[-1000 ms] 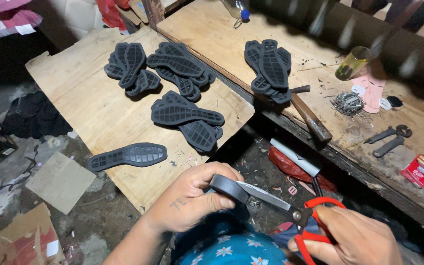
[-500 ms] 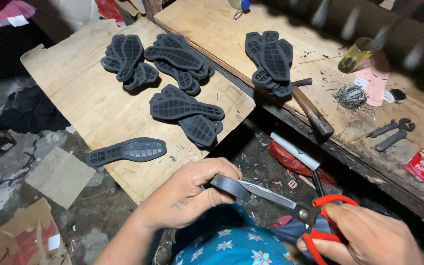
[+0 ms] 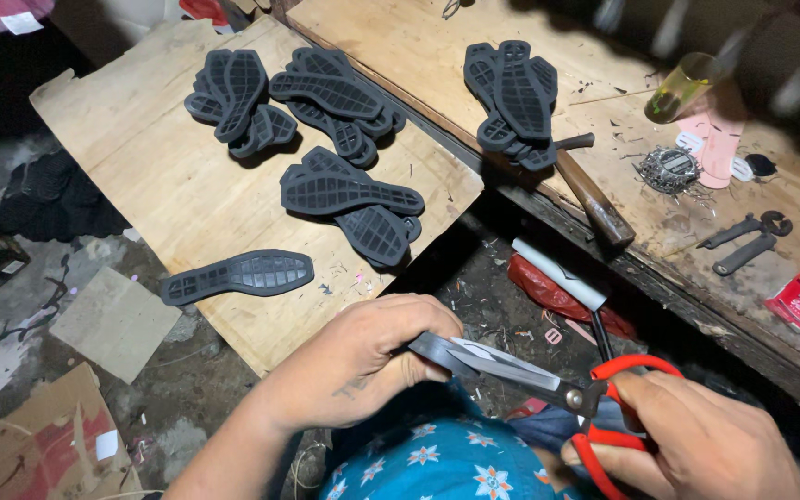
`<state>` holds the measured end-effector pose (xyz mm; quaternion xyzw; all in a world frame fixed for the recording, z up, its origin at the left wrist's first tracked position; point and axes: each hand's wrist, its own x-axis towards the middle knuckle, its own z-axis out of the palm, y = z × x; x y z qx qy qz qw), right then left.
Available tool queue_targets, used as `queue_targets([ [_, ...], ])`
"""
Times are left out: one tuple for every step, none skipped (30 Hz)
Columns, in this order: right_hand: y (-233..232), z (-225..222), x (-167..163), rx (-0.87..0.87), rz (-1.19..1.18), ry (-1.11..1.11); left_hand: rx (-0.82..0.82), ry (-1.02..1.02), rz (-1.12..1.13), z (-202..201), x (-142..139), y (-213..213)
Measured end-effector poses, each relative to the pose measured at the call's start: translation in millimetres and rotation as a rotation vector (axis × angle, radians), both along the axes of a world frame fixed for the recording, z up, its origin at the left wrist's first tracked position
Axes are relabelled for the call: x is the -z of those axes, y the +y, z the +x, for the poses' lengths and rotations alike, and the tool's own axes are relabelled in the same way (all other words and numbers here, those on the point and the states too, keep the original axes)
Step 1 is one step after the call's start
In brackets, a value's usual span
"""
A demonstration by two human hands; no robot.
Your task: The person trims excess rubber from shoe sole components with red-handled scissors. They hold each sole piece in one hand, cut along its edge, bend the piece to reach different sides, and place finished pieces on the workbench pile while picking up the next piece.
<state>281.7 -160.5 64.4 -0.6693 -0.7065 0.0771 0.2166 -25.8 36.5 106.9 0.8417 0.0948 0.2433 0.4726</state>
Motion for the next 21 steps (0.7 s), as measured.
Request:
queue_targets([
  [0,0,0,-0.001,-0.014,-0.002,0.002,0.006,-0.001,0,-1,0],
  [0,1,0,-0.002,-0.027,-0.003,0.003,0.013,0.0,1,-2,0],
  [1,2,0,-0.004,-0.04,-0.005,0.004,0.017,0.008,1,-3,0],
  [1,4,0,0.015,-0.105,-0.032,0.005,0.023,0.014,1,-4,0],
  [0,6,0,0.035,-0.169,-0.06,0.005,0.029,0.02,1,-6,0],
  [0,7,0,0.055,-0.232,-0.088,0.006,0.03,0.038,1,-7,0],
  [-1,8,1,0.049,-0.223,-0.083,0.007,0.032,0.056,1,-9,0],
  [-3,8,1,0.043,-0.211,-0.079,0.009,0.033,0.074,1,-10,0],
  [-4,9,1,0.038,-0.2,-0.076,-0.001,0.058,0.087,1,-11,0],
  [-4,8,2,0.028,-0.173,-0.07,-0.01,0.083,0.1,2,-11,-1],
  [-5,8,2,0.017,-0.147,-0.064,-0.019,0.108,0.113,3,-12,-2],
  [-5,7,2,0.008,-0.121,-0.058,-0.021,0.112,0.12,3,-13,-2],
  [-5,8,2,0.017,-0.157,-0.081,-0.023,0.116,0.127,3,-13,-2],
  [-5,9,1,0.027,-0.194,-0.105,-0.027,0.12,0.135,3,-14,-2],
  [-4,10,0,0.035,-0.23,-0.128,-0.023,0.116,0.143,4,-15,-2],
  [-4,12,-1,0.016,-0.239,-0.131,-0.019,0.113,0.15,4,-16,-1],
  [-3,14,-2,-0.004,-0.248,-0.135,-0.015,0.109,0.158,4,-18,-1],
  [-3,14,-3,-0.022,-0.256,-0.138,-0.021,0.122,0.168,4,-19,-1],
  [-3,14,-4,-0.016,-0.263,-0.127,-0.027,0.134,0.178,5,-21,-2],
  [-3,14,-5,-0.009,-0.269,-0.115,-0.032,0.146,0.189,5,-22,-2],
  [-4,13,-5,-0.002,-0.274,-0.104,-0.04,0.164,0.206,6,-23,-3],
])
